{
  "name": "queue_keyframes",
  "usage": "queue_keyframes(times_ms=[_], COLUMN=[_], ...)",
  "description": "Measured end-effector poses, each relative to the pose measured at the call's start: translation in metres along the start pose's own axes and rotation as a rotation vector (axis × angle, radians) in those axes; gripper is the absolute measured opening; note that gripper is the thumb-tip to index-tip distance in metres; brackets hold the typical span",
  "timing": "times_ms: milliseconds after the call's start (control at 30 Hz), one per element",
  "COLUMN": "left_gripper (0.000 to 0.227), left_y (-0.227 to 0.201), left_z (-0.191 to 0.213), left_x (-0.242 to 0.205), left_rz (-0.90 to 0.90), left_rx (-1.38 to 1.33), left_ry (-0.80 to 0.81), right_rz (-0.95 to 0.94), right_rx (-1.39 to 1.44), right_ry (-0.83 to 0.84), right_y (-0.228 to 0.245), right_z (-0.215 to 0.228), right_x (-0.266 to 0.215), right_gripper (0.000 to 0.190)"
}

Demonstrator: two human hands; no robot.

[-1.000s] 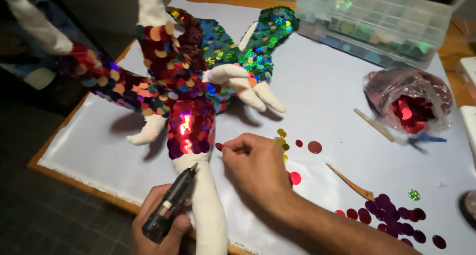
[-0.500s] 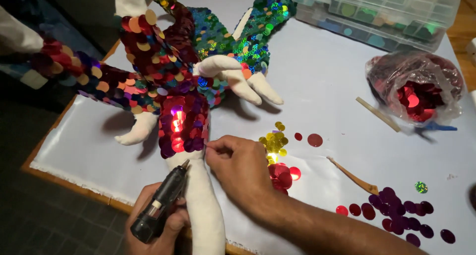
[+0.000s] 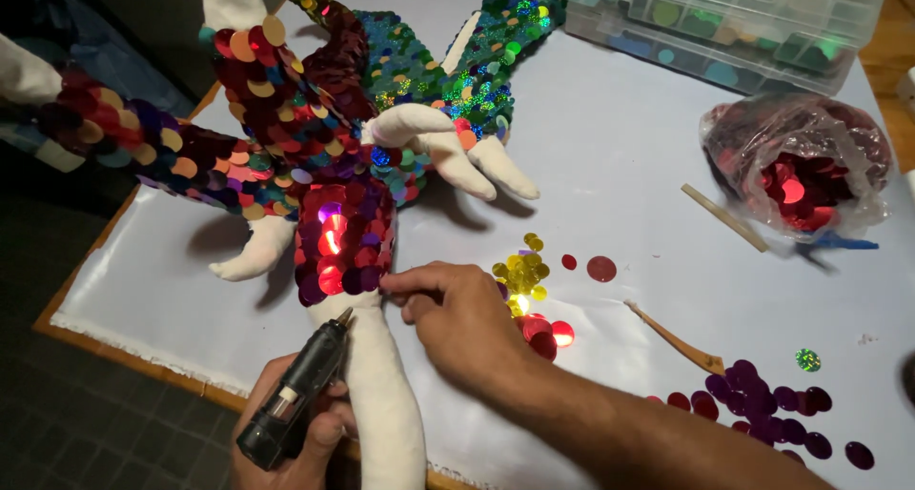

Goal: Decorating a stuffed leather horn by gluing individual sequins onto it using a hot glue gun

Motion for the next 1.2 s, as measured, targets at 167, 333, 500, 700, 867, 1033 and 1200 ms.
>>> queue_keyframes(times_ms=[167,333,500,700,867,1033,1200], left_gripper=[0.057,0.048,0.05,0.047,0.05,0.053,0.059], left_y=[-0.006,0.003,0.015,0.019,0.009,0.011,0.012], left_z=[-0.003,-0.004,0.003,0.005,-0.001,0.001,0.0], left_x=[-0.001,-0.004,-0.002,-0.003,-0.005,0.002,0.004], left_rz=[-0.109,-0.093,-0.119,0.0,-0.029,-0.124,-0.139], left_rx=[-0.027,-0.052,-0.09,-0.06,-0.049,-0.078,-0.081], left_ry=[0.001,-0.05,0.021,-0.022,-0.071,0.009,0.035], right_rz=[-0.202,-0.209,-0.157,-0.034,0.038,0.142,0.019], right_rx=[-0.063,-0.048,-0.145,-0.18,-0.232,-0.219,-0.257], right_ry=[0.046,0.074,0.182,0.149,0.094,0.078,0.13], right_y=[-0.001,-0.002,-0.004,-0.007,-0.002,-0.009,0.005], right_z=[0.012,0.014,0.002,0.001,0.003,0.002,0.005], right_x=[0.007,0.008,0.002,0.005,0.004,0.008,-0.005], right_gripper=[0.053,0.052,0.05,0.055,0.06,0.059,0.065])
Point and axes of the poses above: each hand's wrist, its own x-axis towards the middle knuckle, its own z-axis out of the back of the hand, y = z × x, the point moved 5 cm from there along x, towards the middle knuckle, and after that the axes turned 6 degrees about -z, right-handed, at the moved point
